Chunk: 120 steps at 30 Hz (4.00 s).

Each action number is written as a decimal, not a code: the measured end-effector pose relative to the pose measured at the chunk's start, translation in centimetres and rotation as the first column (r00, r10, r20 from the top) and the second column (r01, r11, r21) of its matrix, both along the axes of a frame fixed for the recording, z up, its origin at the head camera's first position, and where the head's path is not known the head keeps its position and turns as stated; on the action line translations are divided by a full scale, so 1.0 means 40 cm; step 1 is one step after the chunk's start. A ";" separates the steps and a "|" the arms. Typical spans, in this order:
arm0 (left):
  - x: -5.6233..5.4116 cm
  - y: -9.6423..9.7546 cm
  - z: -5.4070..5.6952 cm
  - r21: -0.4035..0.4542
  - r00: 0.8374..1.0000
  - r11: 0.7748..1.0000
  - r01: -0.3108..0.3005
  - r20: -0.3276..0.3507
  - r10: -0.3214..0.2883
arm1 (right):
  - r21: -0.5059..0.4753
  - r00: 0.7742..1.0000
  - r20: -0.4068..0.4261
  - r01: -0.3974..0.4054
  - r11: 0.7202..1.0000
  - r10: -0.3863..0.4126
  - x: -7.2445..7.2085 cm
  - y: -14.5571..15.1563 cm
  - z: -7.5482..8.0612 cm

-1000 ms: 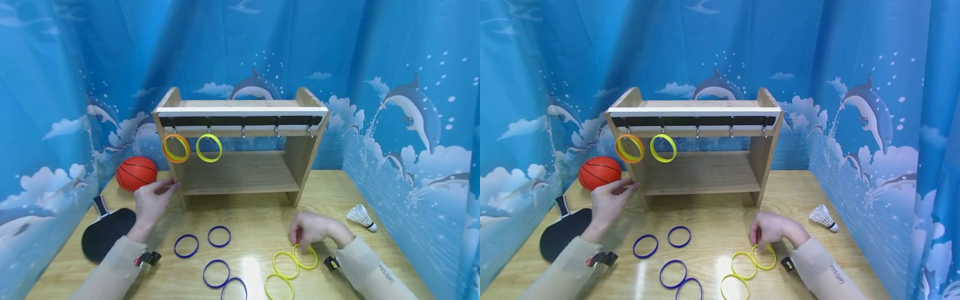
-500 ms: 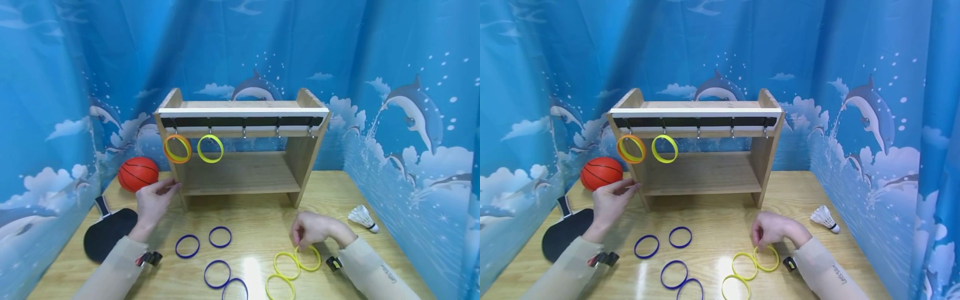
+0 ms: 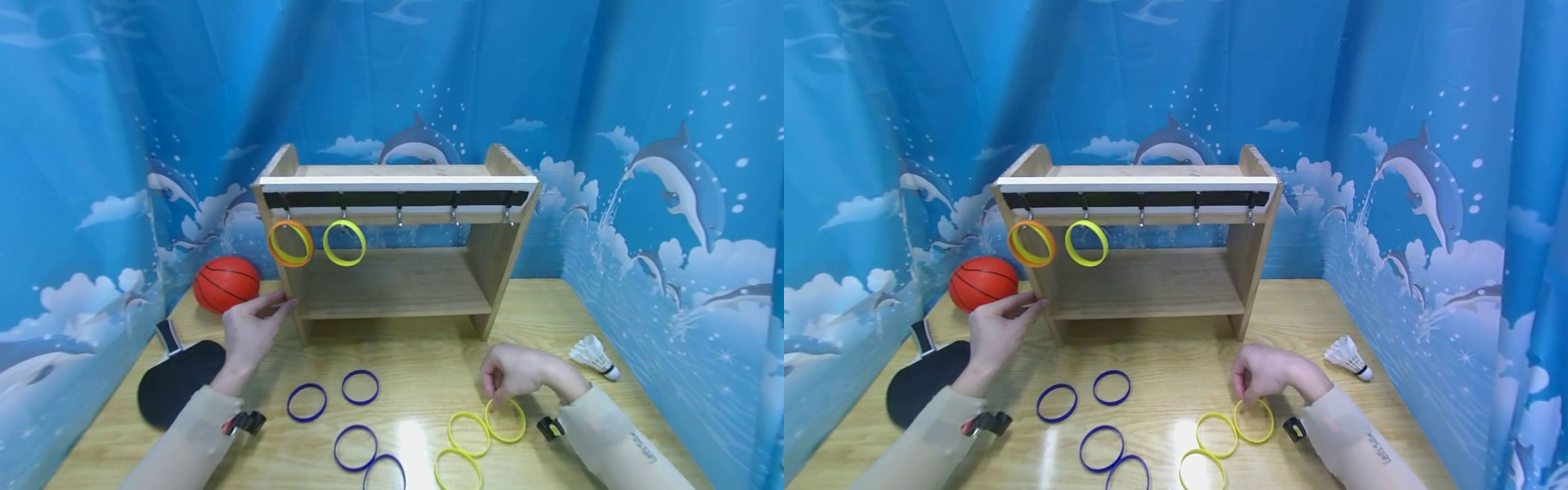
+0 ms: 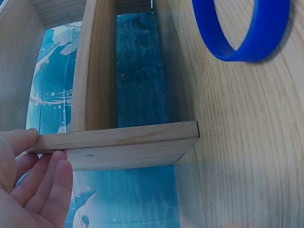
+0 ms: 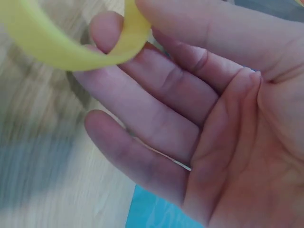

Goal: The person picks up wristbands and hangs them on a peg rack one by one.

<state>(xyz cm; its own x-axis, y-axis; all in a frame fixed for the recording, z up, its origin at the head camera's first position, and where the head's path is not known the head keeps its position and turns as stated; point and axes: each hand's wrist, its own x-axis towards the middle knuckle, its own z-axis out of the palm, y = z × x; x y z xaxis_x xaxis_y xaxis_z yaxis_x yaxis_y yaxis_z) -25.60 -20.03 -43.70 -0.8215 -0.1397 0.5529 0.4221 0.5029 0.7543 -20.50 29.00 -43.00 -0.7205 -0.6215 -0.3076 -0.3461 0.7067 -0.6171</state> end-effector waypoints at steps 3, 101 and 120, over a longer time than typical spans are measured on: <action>-0.001 0.000 -0.001 0.010 1.000 1.000 0.003 -0.003 -0.003 | -0.004 1.000 0.005 0.003 1.000 -0.003 0.004 0.001 0.010; -0.005 -0.003 -0.007 -0.046 1.000 0.999 -0.027 0.004 0.027 | -0.940 0.841 0.213 0.315 0.131 -0.498 -0.109 -0.512 0.238; -0.006 -0.002 -0.008 -0.035 1.000 0.999 -0.018 0.018 0.019 | -0.827 0.874 -0.108 0.186 0.531 -0.474 -0.037 -0.355 0.217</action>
<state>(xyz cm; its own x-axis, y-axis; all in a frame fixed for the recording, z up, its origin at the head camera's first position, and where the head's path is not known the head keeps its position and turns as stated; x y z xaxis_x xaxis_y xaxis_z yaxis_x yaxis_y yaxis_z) -25.83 -20.12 -44.02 -0.8290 -0.1363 0.5424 0.3985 0.5366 0.7438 -21.99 14.79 -34.33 -0.8834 -0.2047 0.4214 -0.4480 0.1057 -0.8878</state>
